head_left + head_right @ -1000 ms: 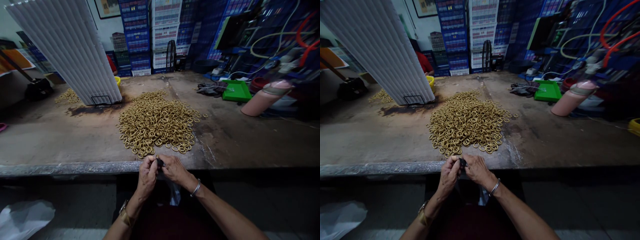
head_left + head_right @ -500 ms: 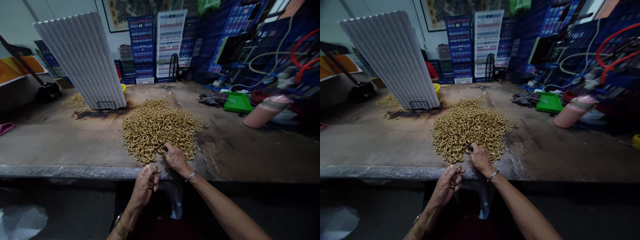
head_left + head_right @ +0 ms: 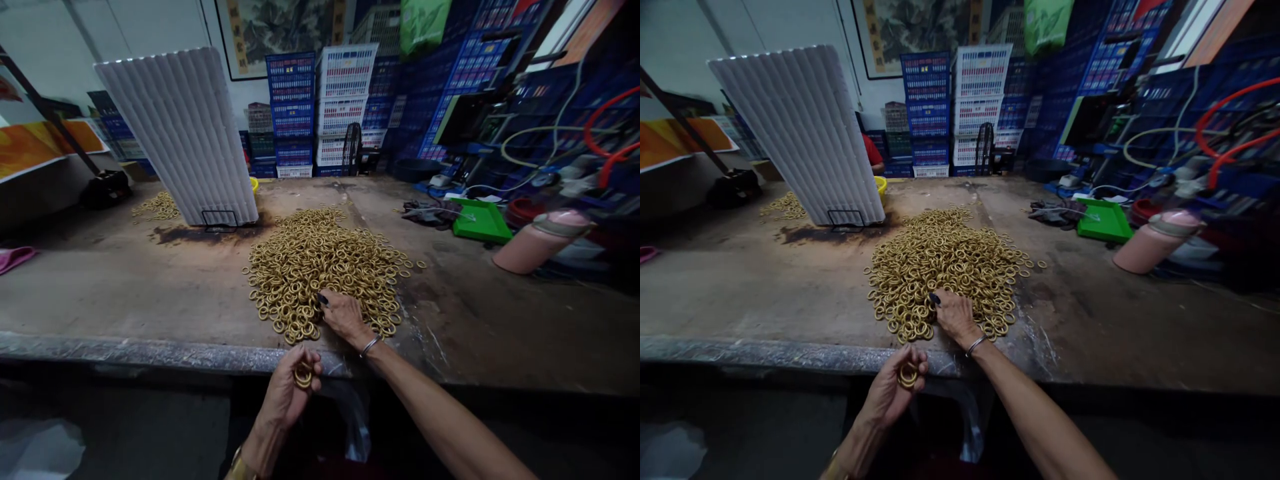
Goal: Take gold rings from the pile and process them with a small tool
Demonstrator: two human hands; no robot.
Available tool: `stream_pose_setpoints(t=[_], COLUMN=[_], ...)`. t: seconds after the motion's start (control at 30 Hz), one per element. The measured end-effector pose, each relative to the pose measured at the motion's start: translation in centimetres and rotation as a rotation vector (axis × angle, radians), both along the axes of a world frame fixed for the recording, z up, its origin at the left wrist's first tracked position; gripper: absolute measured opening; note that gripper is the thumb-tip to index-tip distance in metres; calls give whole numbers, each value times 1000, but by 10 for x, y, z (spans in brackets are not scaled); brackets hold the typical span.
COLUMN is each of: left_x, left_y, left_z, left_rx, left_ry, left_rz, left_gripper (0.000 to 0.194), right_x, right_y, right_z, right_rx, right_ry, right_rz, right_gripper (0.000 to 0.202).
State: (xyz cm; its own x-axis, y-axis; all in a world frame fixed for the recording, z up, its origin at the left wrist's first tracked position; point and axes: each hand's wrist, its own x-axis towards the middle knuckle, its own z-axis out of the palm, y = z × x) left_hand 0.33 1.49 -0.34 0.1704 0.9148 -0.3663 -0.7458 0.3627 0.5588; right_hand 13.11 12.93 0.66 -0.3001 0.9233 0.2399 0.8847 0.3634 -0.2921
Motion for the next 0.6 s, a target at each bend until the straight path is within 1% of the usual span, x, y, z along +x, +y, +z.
stream_pose_setpoints(t=[0.13,0.2,0.27,0.37,0.47,0.53,0.6], left_x=[8,14,20,26,30,31,33], left_y=[7,11,16,23,28,30,32], left_z=[2,4,5,3,-1,-4,-8], left_rx=[23,68,122,222,432,560,642], left_ry=[143,257,421,678,896,1000,1042], left_rz=[-11,-5,17,49,110,136,122], left_gripper=[26,28,29,25,21,20,21], right_x=[12,18,24,32,38,42,44], right_y=[-3,-6,-9,-17,-28,-37,-44], right_z=[-5,-9,-11,-12,-10,-9,-8], right_rx=[23,-6,-104,-299,-463,-576,-678], right_ry=[198,334,486,720,899,1010,1119], right_rz=[-20,-31,-48,-88,-136,-151,-155], right_gripper=[20,23,23,20,16,20,26])
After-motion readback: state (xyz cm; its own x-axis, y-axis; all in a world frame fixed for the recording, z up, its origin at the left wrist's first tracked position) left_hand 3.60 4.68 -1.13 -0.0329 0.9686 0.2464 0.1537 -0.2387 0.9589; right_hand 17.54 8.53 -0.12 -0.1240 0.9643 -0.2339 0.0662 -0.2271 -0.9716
